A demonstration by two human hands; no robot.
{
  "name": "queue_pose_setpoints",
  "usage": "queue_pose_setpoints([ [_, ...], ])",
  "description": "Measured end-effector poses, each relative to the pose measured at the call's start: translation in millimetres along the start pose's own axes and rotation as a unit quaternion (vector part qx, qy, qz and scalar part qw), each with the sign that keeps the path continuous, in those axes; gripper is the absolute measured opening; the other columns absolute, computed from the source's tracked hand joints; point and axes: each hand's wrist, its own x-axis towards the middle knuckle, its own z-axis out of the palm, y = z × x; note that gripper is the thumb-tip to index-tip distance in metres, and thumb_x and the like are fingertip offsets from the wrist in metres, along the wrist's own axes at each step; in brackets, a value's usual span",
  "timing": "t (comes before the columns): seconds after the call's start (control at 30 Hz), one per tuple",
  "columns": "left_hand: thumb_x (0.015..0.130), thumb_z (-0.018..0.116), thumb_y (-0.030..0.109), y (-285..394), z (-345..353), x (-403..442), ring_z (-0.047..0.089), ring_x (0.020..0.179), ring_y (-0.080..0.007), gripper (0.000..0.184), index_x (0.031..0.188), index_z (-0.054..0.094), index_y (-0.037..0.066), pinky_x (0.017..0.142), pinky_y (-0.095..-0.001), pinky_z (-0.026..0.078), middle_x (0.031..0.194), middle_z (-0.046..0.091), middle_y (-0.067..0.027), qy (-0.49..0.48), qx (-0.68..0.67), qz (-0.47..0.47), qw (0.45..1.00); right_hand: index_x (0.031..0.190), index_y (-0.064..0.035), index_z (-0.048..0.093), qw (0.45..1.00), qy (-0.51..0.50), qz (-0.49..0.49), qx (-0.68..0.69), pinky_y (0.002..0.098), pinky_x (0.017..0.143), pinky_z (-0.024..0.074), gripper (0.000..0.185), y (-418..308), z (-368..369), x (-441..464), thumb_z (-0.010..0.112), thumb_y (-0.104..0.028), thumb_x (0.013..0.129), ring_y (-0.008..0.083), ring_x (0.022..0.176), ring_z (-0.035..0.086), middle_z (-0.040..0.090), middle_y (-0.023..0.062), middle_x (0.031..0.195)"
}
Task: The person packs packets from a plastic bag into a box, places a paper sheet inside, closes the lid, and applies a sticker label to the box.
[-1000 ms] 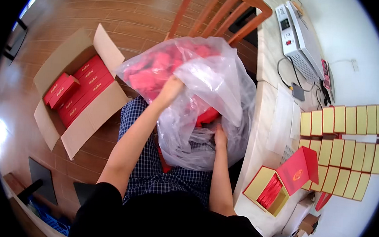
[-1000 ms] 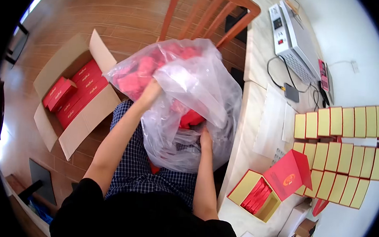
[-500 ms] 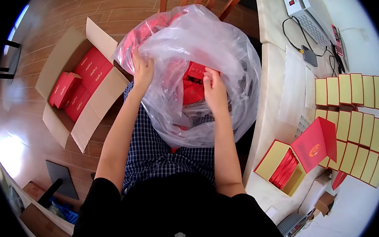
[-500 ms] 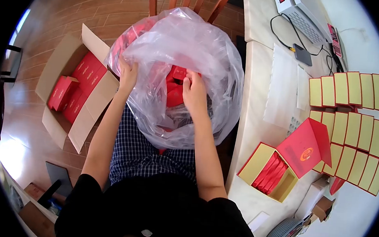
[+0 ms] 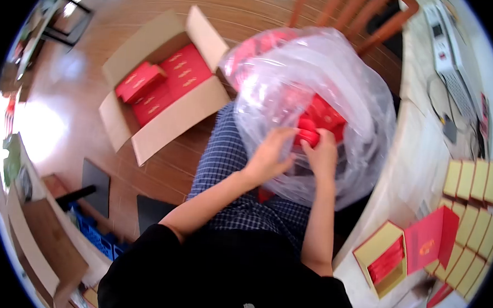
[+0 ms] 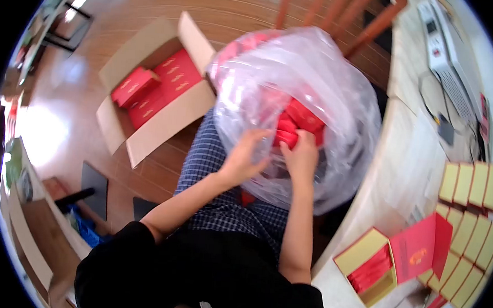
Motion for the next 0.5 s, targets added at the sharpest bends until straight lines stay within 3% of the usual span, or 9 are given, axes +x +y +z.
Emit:
queue_pose_setpoints([
  [0.1, 0.065, 0.077, 0.007, 13, 2, 8, 0.039, 0.127, -0.0401, 0.084, 0.138, 0.036, 0.005, 0.107, -0.0464, 0.033, 0.137, 0.039, -0.0206, -0.056, 0.017, 0.053, 0.997, 0.105, 0.0006, 0.057, 0.99, -0.034, 0.113, 0.08, 0.0425, 0.078, 0.0488, 0.042, -42, -42, -6, 0.075, -0.022, 0.075, 0.0397, 0.09, 0.061, 0.064, 0.0215, 0.097],
  [0.2, 0.063, 0.08, 0.008, 20, 4, 17, 0.036, 0.129, -0.042, 0.089, 0.139, 0.033, 0.006, 0.108, -0.0482, 0.031, 0.141, 0.034, -0.0209, -0.042, 0.044, 0.093, 0.994, 0.106, 0.0005, 0.058, 0.974, -0.067, 0.116, 0.181, 0.0388, 0.076, 0.0496, 0.042, -70, -68, -13, 0.075, -0.024, 0.077, 0.0324, 0.086, 0.064, 0.065, 0.0184, 0.091],
  [0.27, 0.063, 0.08, 0.007, 17, 3, 20, 0.035, 0.129, -0.0424, 0.089, 0.138, 0.033, 0.006, 0.108, -0.0483, 0.032, 0.141, 0.033, -0.0216, -0.041, 0.026, 0.091, 0.995, 0.108, 0.0005, 0.059, 0.94, -0.141, 0.144, 0.277, 0.0337, 0.08, 0.0482, 0.039, -83, -85, -17, 0.071, -0.027, 0.083, 0.0229, 0.088, 0.063, 0.064, 0.0122, 0.092],
  [0.3, 0.062, 0.08, 0.007, 16, 0, 23, 0.035, 0.129, -0.0428, 0.089, 0.138, 0.034, 0.006, 0.108, -0.0484, 0.033, 0.141, 0.033, -0.0224, -0.039, 0.01, 0.085, 0.996, 0.108, 0.0005, 0.059, 0.941, -0.135, 0.147, 0.273, 0.0337, 0.08, 0.0482, 0.039, -80, -86, -19, 0.071, -0.027, 0.083, 0.0229, 0.088, 0.063, 0.064, 0.0122, 0.092],
  [0.37, 0.066, 0.081, 0.008, 18, -5, 20, 0.042, 0.126, -0.0377, 0.083, 0.136, 0.035, 0.006, 0.105, -0.044, 0.037, 0.138, 0.038, -0.0214, -0.025, -0.032, 0.079, 0.996, 0.108, 0.0009, 0.06, 0.905, -0.124, 0.117, 0.389, 0.03, 0.087, 0.0442, 0.031, -70, -86, -22, 0.061, -0.025, 0.091, 0.018, 0.097, 0.058, 0.061, 0.0094, 0.103],
  [0.4, 0.071, 0.08, 0.012, 22, -4, 15, 0.047, 0.121, -0.0332, 0.078, 0.135, 0.036, 0.005, 0.1, -0.0408, 0.041, 0.133, 0.044, -0.0189, -0.015, -0.108, -0.012, 0.994, 0.109, 0.0015, 0.061, 0.904, -0.104, 0.032, 0.413, 0.0295, 0.093, 0.0402, 0.028, -76, -88, -18, 0.053, -0.021, 0.096, 0.0185, 0.107, 0.053, 0.056, 0.0098, 0.114],
  [0.5, 0.083, 0.071, 0.03, 26, -14, 7, 0.057, 0.107, -0.022, 0.067, 0.134, 0.038, 0.003, 0.09, -0.0331, 0.047, 0.122, 0.054, -0.0111, -0.084, -0.271, -0.208, 0.936, 0.112, -0.003, 0.061, 0.949, -0.065, -0.045, 0.306, 0.036, 0.103, 0.0331, 0.028, -83, -86, -15, 0.056, -0.02, 0.091, 0.0286, 0.118, 0.049, 0.054, 0.0135, 0.121],
])
